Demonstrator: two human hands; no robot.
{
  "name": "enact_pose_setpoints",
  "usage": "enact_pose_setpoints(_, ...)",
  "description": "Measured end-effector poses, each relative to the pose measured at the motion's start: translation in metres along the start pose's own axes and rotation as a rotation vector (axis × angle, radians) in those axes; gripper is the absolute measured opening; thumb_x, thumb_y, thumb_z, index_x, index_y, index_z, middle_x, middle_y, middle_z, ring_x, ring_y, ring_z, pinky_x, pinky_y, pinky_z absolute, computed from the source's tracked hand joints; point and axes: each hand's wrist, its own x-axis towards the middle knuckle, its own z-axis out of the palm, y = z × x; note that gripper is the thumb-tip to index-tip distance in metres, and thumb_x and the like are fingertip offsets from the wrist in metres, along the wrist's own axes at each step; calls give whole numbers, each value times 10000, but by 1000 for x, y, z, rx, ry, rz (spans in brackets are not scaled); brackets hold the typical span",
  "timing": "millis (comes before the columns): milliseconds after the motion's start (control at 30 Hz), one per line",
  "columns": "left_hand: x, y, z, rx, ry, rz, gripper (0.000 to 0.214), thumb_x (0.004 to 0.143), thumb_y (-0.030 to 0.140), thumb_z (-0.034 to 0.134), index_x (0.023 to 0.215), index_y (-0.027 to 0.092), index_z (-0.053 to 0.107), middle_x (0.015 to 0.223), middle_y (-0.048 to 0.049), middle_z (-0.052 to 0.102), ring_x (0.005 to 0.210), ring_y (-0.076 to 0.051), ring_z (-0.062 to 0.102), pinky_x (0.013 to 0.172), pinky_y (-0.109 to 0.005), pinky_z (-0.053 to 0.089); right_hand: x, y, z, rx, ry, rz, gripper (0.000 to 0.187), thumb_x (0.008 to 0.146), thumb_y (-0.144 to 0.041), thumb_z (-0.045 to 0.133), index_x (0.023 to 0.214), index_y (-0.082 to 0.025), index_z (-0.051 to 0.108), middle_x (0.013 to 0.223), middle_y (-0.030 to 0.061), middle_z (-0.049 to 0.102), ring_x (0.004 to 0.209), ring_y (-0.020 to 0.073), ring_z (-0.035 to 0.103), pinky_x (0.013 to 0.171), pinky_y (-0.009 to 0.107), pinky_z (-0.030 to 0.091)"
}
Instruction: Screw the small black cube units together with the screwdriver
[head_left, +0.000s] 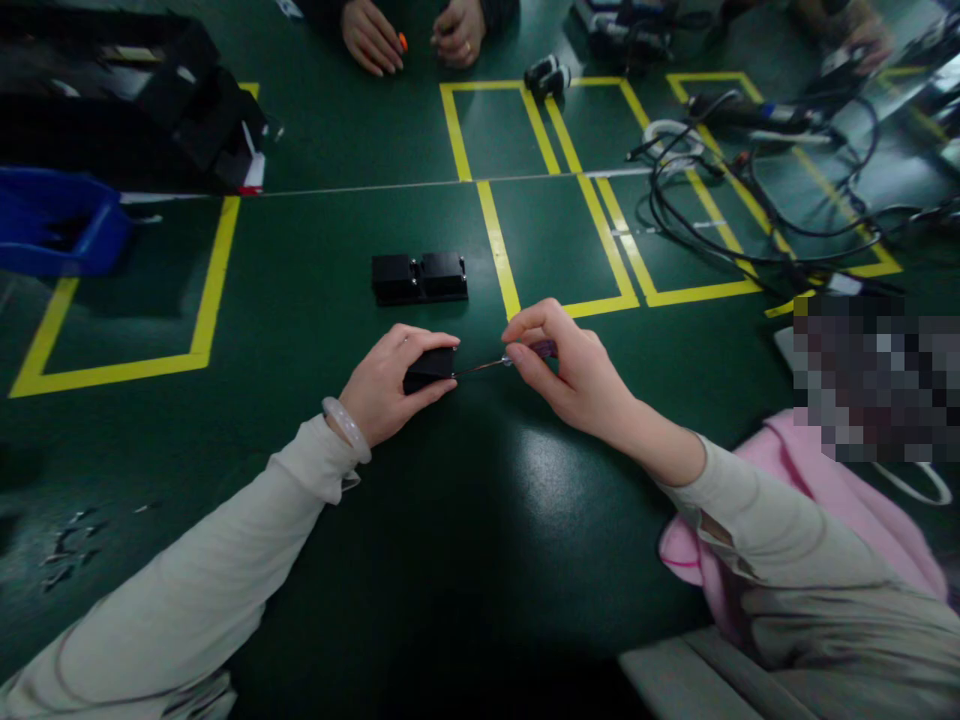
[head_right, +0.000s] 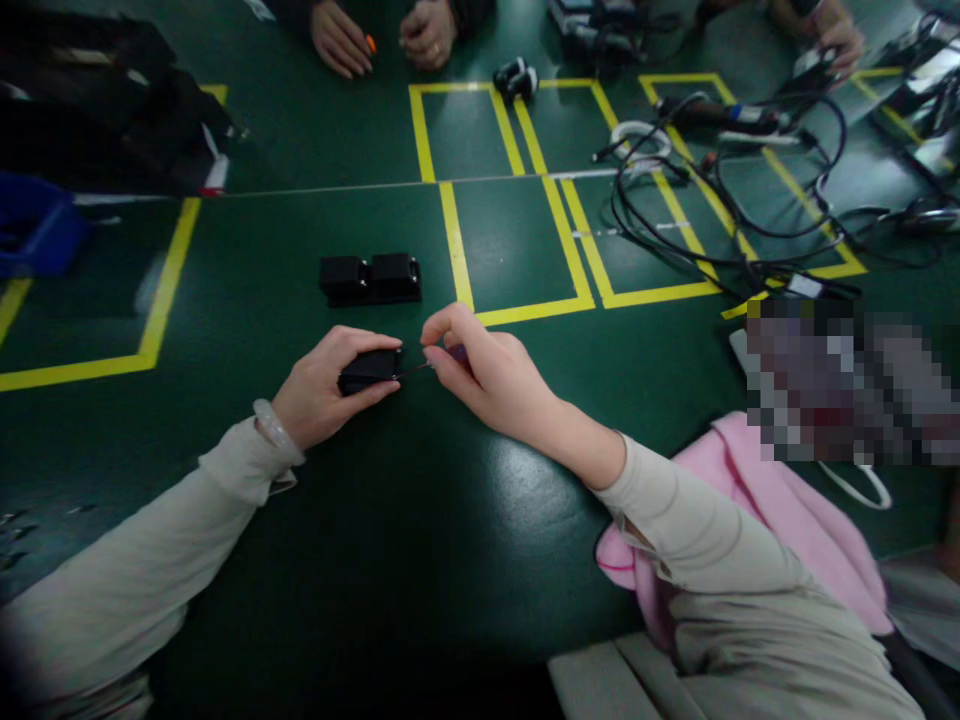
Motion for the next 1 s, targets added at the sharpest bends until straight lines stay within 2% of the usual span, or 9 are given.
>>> enact_pose_setpoints(133, -1, -1, 0, 11, 7, 4, 395, 925, 342, 635, 1291, 208, 572, 1197, -72, 590, 1129, -241, 583, 1000, -408, 480, 0, -1, 0, -24, -3, -8, 122, 957, -176, 495, 1076, -200, 492, 833, -20, 574, 697, 97, 600, 646, 225, 455)
enact_pose_setpoints(233, -1, -2, 0, 8, 5, -2, 402, 924, 348, 637, 1296, 212, 571, 1200, -71, 589, 1133, -243, 581, 1000, -406, 481, 0, -1, 0, -32, -15, -8, 44, 969, -230, 520, 995, -194, 519, 815, -13, 581, 692, 97, 606, 619, 222, 442)
enact_pose_setpoints(300, -1, -2, 0, 6, 2, -9, 401, 924, 351, 634, 1297, 216, 572, 1200, -70, 588, 1136, -245, 580, 1002, -407, 481, 0, 0, 0, -27, -17, 0, 76, 980, -265, 522, 954, -194, 525, 804, -13, 585, 681, 93, 605, 606, 219, 435)
enact_pose_setpoints(500, -1, -2, 0, 7, 5, -9, 402, 922, 358, 639, 1292, 215, 576, 1196, -73, 585, 1129, -243, 583, 1000, -413, 483, -1, 1, 1, -34, 12, -14, 102, 962, -196, 508, 1063, -199, 524, 850, -8, 593, 732, 99, 605, 650, 226, 459)
enact_pose_setpoints(600, -1, -2, 0, 1, 6, -6, 403, 922, 355, 638, 1293, 212, 576, 1195, -76, 585, 1126, -245, 583, 997, -417, 487, -1, 1, 0, -32, -3, -18, 50, 970, -230, 522, 997, -191, 536, 816, -11, 597, 689, 91, 599, 620, 218, 447)
enact_pose_setpoints(700, -1, -1, 0, -4, 7, -8, 394, 922, 351, 635, 1288, 217, 577, 1189, -73, 590, 1124, -246, 585, 1000, -426, 488, -1, 0, -1, -31, -16, -7, 84, 979, -259, 524, 931, -191, 536, 767, -21, 589, 629, 79, 580, 574, 208, 420)
enact_pose_setpoints(800, 0, -1, 0, -3, 9, -2, 398, 919, 347, 641, 1287, 209, 579, 1189, -76, 591, 1124, -245, 585, 1000, -423, 487, -1, 1, 0, -22, -1, -12, 41, 976, -228, 512, 984, -195, 533, 793, -20, 583, 636, 76, 575, 587, 210, 427)
enact_pose_setpoints(900, 0, -2, 1, 1, 9, -4, 408, 917, 347, 648, 1294, 208, 576, 1199, -79, 590, 1130, -244, 581, 1002, -420, 485, -2, 1, 0, 1, 16, -18, 113, 958, -188, 507, 1070, -200, 518, 822, -21, 572, 669, 84, 578, 633, 220, 456)
enact_pose_setpoints(1000, -1, -2, 1, 0, 6, -11, 410, 916, 343, 647, 1296, 208, 575, 1198, -82, 590, 1125, -244, 585, 998, -423, 488, -1, 2, 1, 11, 2, 0, 74, 965, -218, 517, 1037, -202, 519, 803, -26, 571, 663, 82, 573, 635, 220, 453)
